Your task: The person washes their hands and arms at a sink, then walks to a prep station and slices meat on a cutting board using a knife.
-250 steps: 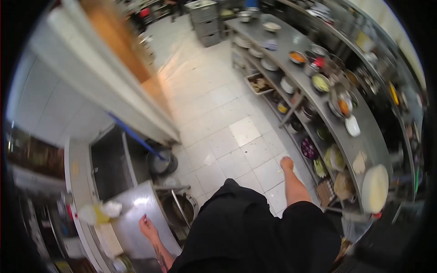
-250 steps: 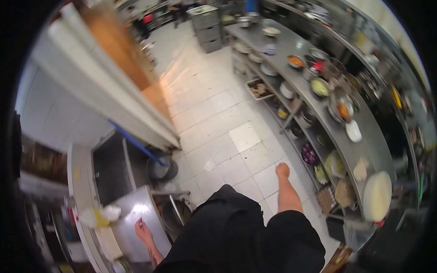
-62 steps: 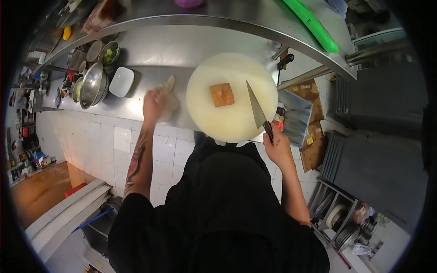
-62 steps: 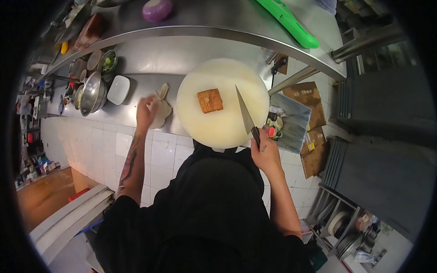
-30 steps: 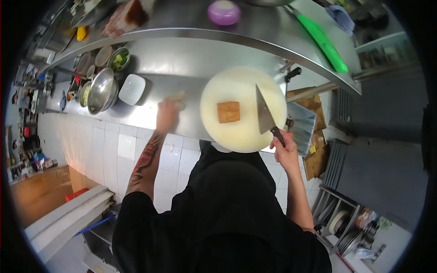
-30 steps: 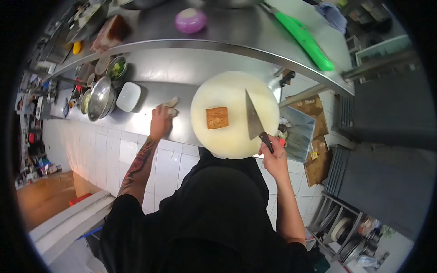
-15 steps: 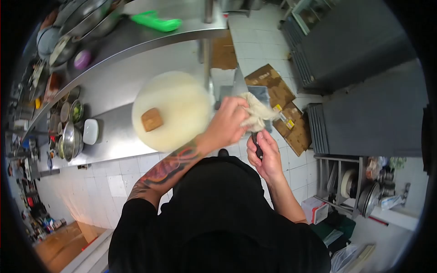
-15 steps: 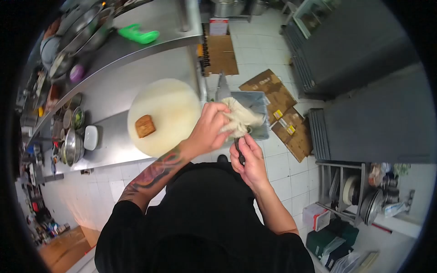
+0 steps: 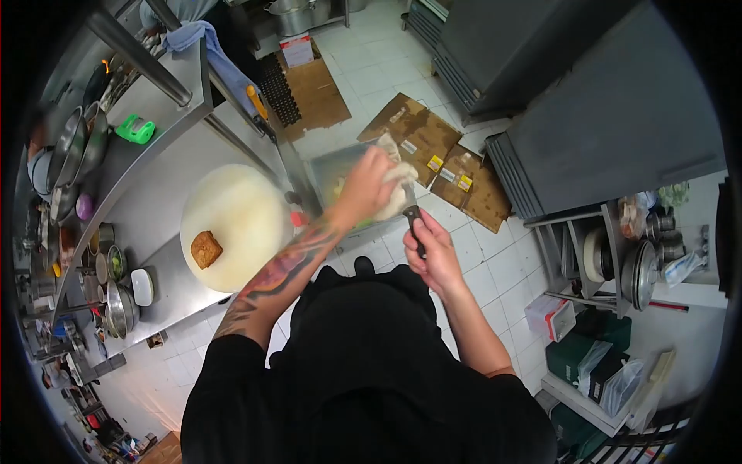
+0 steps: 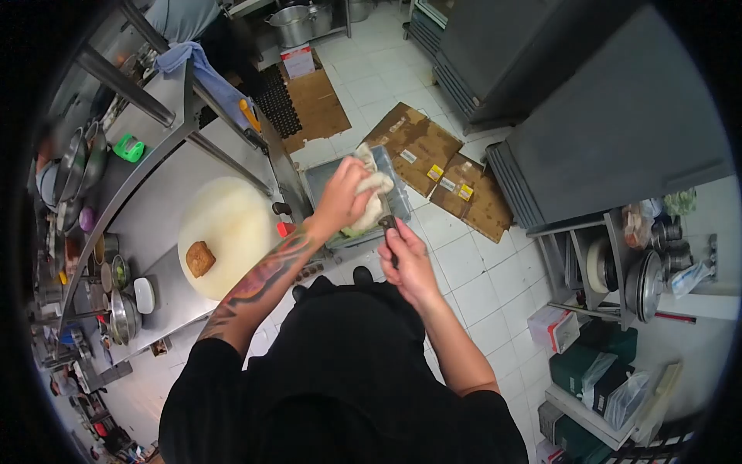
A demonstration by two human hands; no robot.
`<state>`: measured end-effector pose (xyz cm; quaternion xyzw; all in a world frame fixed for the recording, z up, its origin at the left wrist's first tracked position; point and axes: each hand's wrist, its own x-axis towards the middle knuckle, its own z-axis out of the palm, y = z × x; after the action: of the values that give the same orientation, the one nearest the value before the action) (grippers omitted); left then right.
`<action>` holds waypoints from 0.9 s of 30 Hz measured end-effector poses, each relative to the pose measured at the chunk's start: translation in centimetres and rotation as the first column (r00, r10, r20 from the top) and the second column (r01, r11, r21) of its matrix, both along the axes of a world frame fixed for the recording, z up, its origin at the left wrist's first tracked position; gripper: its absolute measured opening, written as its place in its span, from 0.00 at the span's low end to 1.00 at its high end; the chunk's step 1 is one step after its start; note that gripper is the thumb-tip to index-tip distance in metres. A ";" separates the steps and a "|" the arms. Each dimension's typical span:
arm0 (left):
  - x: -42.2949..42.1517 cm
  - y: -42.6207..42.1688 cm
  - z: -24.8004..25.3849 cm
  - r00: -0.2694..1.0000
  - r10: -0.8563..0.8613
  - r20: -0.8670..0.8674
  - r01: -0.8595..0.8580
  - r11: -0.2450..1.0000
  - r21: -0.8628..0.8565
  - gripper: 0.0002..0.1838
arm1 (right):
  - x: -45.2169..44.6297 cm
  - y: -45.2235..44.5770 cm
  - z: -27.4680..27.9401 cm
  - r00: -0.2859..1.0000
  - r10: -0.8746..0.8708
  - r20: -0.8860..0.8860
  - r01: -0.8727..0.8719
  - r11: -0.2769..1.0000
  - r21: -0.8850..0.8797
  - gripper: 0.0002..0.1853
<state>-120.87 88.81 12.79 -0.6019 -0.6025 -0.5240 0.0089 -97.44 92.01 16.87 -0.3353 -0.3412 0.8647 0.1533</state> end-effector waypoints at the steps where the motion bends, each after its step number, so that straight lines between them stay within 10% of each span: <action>1: -0.7 0.8 -1.4 0.995 0.094 -0.024 -0.096 0.988 -0.120 0.12 | 0.1 0.0 0.3 0.999 0.040 -0.009 -0.040 0.999 0.012 0.21; 3: -3.9 2.0 -3.1 0.967 0.246 -0.072 -0.256 0.915 -0.312 0.10 | 1.4 0.6 -0.3 0.993 0.117 -0.014 -0.116 0.993 0.030 0.21; 5: -9.0 2.3 -4.6 0.884 0.445 -0.140 -0.463 0.873 -0.149 0.10 | 3.0 1.8 -0.2 0.982 0.158 0.107 -0.168 0.982 0.086 0.20; 8: -9.8 0.7 -0.5 0.881 0.471 0.040 -0.471 0.882 0.007 0.12 | 4.2 3.2 -2.7 0.939 0.152 0.310 -0.227 0.948 0.223 0.19; 10: -5.8 -0.6 4.0 0.890 0.392 0.234 -0.332 0.907 -0.258 0.16 | 3.7 3.2 -5.2 0.930 0.032 0.366 -0.260 0.761 0.595 0.19; 15: 1.6 -0.5 0.7 0.998 0.044 -0.040 -0.049 0.991 -0.125 0.17 | 0.2 1.4 1.0 0.995 0.094 -0.016 -0.094 0.995 -0.015 0.12; 20: -6.0 1.5 -3.6 0.831 0.526 0.180 -0.455 0.829 -0.324 0.14 | 3.3 1.6 -0.2 0.987 0.159 0.035 -0.157 0.987 -0.034 0.09; 22: -7.8 0.7 -0.6 0.811 0.565 0.149 -0.539 0.822 -0.184 0.14 | 4.5 2.4 -1.8 0.903 0.169 0.394 -0.369 0.774 0.515 0.07; 23: -7.6 0.3 0.7 0.863 0.488 0.128 -0.477 0.872 -0.113 0.13 | 5.0 2.4 -2.9 0.907 0.008 0.420 -0.375 0.468 0.800 0.11; 27: -1.8 -1.0 6.4 0.990 0.132 -0.053 -0.139 0.974 -0.180 0.12 | 4.1 2.9 -1.4 0.831 -0.140 0.538 -0.529 0.097 0.843 0.13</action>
<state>-122.72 87.81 19.23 -0.5683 -0.6875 -0.4521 0.0018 -93.35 94.93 15.43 -0.3049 -0.8914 0.3133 0.1191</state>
